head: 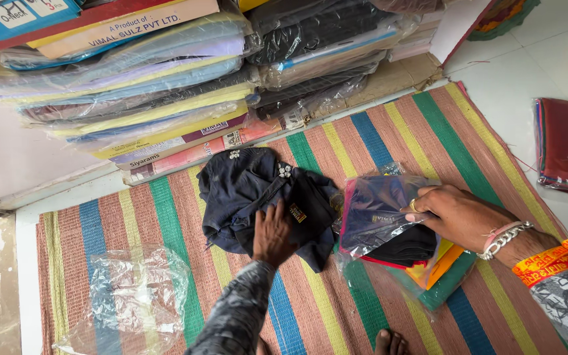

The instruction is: The person sits on a mat and packs folded colored cloths into clear plastic bags. They handle red, black, yellow, and orange cloths one by one, placing each into a bag and stacking them on the floor.

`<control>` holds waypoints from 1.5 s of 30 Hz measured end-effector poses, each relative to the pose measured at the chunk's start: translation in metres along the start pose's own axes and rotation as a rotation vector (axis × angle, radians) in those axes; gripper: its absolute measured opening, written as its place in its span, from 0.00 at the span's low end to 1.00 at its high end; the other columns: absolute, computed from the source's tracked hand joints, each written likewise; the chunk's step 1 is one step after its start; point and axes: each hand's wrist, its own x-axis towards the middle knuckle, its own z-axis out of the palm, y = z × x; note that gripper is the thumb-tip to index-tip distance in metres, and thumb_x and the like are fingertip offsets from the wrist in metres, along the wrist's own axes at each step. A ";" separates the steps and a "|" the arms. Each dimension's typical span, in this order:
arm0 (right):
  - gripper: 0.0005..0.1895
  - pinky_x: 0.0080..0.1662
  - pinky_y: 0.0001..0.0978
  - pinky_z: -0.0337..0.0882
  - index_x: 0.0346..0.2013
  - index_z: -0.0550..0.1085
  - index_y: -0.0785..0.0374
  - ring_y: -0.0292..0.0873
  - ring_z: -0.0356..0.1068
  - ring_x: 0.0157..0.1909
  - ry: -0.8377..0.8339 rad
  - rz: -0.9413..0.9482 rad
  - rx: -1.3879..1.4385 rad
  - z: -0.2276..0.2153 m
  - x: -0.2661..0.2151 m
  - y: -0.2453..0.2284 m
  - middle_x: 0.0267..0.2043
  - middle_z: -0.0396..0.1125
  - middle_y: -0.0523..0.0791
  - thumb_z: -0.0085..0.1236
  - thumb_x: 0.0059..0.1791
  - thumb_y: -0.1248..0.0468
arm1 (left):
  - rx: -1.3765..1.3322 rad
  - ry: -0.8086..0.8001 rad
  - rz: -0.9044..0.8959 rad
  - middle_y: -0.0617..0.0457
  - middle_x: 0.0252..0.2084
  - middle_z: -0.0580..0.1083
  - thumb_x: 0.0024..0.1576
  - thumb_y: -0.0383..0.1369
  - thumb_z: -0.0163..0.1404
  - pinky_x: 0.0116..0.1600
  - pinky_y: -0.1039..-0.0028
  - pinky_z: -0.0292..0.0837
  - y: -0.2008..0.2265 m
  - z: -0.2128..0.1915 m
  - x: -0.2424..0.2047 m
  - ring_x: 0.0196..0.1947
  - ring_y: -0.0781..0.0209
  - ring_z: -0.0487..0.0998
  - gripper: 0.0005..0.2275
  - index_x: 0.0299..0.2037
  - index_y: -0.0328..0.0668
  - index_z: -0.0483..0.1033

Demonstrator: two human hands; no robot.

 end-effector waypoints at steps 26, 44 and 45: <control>0.09 0.57 0.48 0.67 0.41 0.79 0.64 0.58 0.68 0.56 0.446 -0.226 0.047 0.030 0.024 0.018 0.52 0.70 0.52 0.60 0.48 0.64 | 0.108 0.102 -0.110 0.42 0.76 0.49 0.45 0.42 0.60 0.66 0.50 0.59 0.003 0.035 -0.005 0.72 0.43 0.55 0.38 0.67 0.36 0.61; 0.10 0.49 0.50 0.69 0.36 0.79 0.67 0.61 0.69 0.48 0.766 -0.342 0.151 -0.019 0.053 -0.043 0.41 0.71 0.56 0.64 0.48 0.62 | -0.652 0.493 -0.022 0.35 0.62 0.70 0.56 0.39 0.51 0.59 0.55 0.70 -0.060 -0.094 -0.010 0.58 0.33 0.73 0.27 0.67 0.36 0.67; 0.09 0.49 0.49 0.69 0.36 0.80 0.67 0.60 0.70 0.47 0.789 -0.347 0.176 -0.025 0.050 -0.049 0.40 0.72 0.55 0.65 0.48 0.62 | -0.628 0.547 0.011 0.34 0.62 0.70 0.58 0.39 0.51 0.60 0.55 0.69 -0.062 -0.111 -0.008 0.59 0.33 0.73 0.27 0.66 0.35 0.68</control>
